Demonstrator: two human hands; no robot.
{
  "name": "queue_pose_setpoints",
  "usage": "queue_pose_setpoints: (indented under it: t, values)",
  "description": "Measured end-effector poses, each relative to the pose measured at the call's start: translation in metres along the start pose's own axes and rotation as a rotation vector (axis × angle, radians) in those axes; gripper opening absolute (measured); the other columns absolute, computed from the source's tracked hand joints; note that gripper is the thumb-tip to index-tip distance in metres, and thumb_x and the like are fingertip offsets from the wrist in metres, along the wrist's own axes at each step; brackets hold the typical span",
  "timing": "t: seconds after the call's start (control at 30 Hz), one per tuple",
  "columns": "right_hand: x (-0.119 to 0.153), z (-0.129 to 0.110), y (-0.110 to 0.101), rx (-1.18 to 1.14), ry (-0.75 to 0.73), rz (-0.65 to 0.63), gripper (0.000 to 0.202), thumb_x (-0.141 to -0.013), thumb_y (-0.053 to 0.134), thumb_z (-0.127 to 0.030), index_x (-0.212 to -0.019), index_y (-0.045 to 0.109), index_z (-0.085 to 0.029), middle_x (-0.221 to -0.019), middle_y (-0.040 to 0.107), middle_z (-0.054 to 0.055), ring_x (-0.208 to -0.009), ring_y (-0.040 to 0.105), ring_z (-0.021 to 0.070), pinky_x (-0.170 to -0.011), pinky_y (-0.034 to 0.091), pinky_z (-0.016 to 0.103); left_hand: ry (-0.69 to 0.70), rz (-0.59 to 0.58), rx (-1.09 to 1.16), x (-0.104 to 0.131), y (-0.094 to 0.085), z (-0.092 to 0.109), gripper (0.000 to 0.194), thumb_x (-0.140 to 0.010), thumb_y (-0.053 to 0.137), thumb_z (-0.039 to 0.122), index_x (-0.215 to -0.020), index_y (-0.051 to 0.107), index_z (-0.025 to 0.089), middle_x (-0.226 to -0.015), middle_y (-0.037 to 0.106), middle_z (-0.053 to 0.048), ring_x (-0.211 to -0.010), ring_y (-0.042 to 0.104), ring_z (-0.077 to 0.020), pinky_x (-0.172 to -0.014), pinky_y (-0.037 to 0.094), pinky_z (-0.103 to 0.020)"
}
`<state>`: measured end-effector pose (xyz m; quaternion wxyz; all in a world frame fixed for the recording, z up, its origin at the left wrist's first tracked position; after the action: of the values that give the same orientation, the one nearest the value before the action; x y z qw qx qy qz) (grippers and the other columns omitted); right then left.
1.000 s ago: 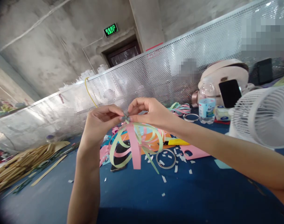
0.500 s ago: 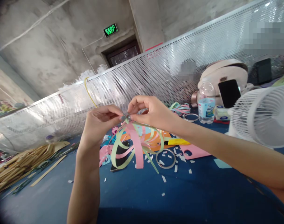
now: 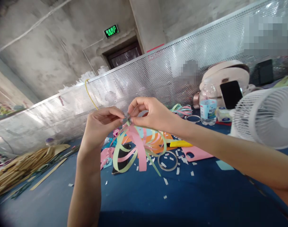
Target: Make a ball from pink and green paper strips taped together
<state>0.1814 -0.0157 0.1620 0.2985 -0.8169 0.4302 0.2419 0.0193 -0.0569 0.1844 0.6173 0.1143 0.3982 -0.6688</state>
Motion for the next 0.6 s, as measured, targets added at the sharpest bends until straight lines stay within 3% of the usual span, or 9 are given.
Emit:
queue_pose_setpoints:
  t: [0.2,0.6]
  values:
    - [-0.002,0.008,0.002,0.026,0.05,0.023,0.021,-0.076,0.071,-0.019,-0.095,0.062,-0.019,-0.081,0.068,0.0,-0.07,0.06,0.0133,-0.057,0.042,0.026,0.027,-0.002,-0.008,-0.001,0.0,0.0,0.01,-0.073,0.078,0.011,-0.076,0.076,0.02,-0.073,0.07,0.0,-0.07,0.065,-0.011,-0.065,0.056,-0.022]
    - [0.008,0.024,-0.009,-0.108,0.13,0.053,0.021,-0.078,0.068,-0.018,-0.099,0.067,-0.02,-0.083,0.065,-0.001,-0.073,0.06,0.013,-0.067,0.046,0.028,0.014,0.001,-0.013,-0.001,-0.001,0.0,0.01,-0.072,0.077,0.01,-0.074,0.075,0.02,-0.073,0.07,0.0,-0.069,0.065,-0.0108,-0.065,0.057,-0.022]
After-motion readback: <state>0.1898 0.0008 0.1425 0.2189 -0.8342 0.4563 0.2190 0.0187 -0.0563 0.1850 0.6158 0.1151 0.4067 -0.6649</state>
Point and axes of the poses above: each hand's wrist, its own x-axis away from the middle knuckle, its own y-axis out of the palm, z = x × y, the point moved 5 cm from there along -x, towards the middle knuckle
